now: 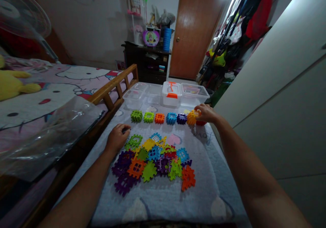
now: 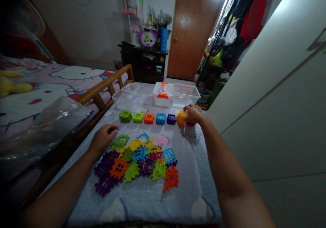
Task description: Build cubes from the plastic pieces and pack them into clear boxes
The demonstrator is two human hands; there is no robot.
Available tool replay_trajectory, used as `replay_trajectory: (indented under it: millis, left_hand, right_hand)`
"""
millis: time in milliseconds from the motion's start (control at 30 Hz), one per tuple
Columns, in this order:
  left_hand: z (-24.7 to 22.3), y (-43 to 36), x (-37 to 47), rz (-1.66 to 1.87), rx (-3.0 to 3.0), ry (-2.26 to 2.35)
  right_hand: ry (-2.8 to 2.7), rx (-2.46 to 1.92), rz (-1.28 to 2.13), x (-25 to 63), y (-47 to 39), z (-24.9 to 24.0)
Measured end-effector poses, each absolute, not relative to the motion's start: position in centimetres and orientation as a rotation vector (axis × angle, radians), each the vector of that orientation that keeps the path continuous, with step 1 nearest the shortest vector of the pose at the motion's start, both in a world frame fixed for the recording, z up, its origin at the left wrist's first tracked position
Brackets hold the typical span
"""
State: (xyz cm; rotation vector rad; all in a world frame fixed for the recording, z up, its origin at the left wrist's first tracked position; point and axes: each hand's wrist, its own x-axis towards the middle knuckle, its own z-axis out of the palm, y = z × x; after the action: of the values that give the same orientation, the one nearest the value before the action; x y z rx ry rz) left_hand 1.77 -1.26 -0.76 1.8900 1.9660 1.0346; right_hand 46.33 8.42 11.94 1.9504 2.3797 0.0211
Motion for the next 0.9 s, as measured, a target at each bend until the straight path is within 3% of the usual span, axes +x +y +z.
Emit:
replay_trajectory:
  millis: [533,900]
  left_hand:
    - [-0.6,-1.27,1.8,1.02,1.88,1.966]
    - [-0.62,-1.37,1.82,1.026,1.872,1.967]
  right_hand:
    - [2.292,1.905,-0.091,45.73,9.17,11.89]
    - [2.293,1.863,0.008,45.83,9.03,11.65]
